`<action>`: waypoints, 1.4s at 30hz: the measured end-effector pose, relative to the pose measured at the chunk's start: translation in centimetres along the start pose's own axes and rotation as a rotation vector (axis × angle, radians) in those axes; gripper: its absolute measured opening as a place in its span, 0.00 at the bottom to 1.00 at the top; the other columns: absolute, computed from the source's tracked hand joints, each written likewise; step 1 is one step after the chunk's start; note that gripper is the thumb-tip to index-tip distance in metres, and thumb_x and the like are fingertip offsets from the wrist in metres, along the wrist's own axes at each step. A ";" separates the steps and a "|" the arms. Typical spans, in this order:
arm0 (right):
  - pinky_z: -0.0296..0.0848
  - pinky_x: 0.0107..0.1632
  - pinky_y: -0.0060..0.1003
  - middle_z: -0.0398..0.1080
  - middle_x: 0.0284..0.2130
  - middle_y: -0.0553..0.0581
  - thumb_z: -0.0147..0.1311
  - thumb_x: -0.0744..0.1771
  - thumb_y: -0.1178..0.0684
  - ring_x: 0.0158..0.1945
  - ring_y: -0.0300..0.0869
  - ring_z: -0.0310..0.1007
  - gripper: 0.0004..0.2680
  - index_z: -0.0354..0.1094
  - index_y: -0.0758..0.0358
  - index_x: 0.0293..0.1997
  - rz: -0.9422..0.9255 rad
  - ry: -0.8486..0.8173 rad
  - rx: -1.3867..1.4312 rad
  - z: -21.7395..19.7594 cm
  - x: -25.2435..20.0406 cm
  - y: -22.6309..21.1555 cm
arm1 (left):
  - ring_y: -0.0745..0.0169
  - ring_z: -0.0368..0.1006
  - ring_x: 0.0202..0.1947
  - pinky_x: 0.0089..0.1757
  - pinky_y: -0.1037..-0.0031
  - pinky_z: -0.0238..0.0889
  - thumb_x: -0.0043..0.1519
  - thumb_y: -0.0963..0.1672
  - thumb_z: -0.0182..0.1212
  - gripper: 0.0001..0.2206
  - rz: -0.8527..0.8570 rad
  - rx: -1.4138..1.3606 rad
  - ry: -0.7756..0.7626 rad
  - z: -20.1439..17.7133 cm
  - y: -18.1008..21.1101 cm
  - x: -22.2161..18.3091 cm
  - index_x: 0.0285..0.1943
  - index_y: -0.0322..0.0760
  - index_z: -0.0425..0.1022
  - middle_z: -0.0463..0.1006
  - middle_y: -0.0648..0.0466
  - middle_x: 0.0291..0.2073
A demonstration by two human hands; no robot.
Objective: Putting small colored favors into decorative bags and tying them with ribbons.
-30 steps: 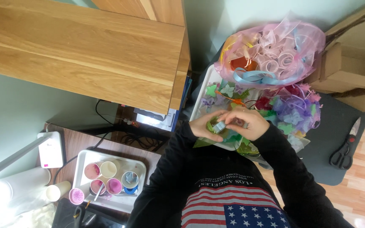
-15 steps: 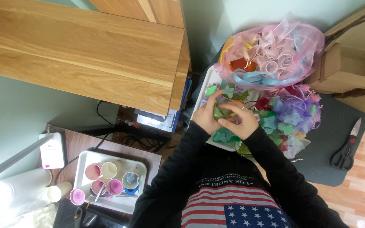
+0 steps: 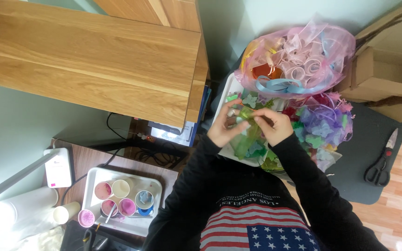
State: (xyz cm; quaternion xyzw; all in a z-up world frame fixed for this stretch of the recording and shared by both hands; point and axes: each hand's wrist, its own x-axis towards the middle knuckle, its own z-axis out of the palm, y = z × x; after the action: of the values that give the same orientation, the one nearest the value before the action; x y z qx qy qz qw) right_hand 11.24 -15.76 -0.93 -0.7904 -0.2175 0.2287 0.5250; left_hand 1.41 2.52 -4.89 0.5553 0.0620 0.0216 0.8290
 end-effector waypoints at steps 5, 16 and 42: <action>0.66 0.31 0.28 0.71 0.27 0.49 0.53 0.69 0.60 0.26 0.31 0.67 0.04 0.72 0.64 0.46 -0.006 -0.032 0.000 -0.1 -0.1 0.2 | 0.72 0.75 0.47 0.46 0.81 0.72 0.64 0.36 0.64 0.25 0.024 -0.010 0.054 1.0 1.7 0.2 0.70 0.35 0.63 0.73 0.55 0.53; 0.73 0.45 0.33 0.70 0.49 0.56 0.61 0.64 0.60 0.47 0.39 0.73 0.06 0.71 0.66 0.42 -0.322 -0.199 0.065 -0.7 -0.2 -2.3 | 0.79 0.69 0.41 0.43 0.83 0.69 0.60 0.33 0.67 0.23 0.116 0.044 0.150 0.6 2.1 0.0 0.64 0.34 0.69 0.72 0.60 0.45; 0.71 0.42 0.44 0.77 0.31 0.51 0.58 0.62 0.58 0.35 0.48 0.72 0.12 0.79 0.49 0.48 -0.672 -0.237 -0.539 0.0 0.9 -6.1 | 0.58 0.73 0.61 0.62 0.66 0.67 0.46 0.45 0.83 0.45 0.197 0.315 -0.030 0.5 -1.5 -1.1 0.73 0.34 0.60 0.75 0.50 0.59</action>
State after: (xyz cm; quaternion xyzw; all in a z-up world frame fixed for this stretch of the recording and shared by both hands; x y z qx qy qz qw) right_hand 11.29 -13.11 4.61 -0.7529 -0.5726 0.0696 0.3168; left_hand 0.31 1.34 -5.95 0.6818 -0.0023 0.0843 0.7266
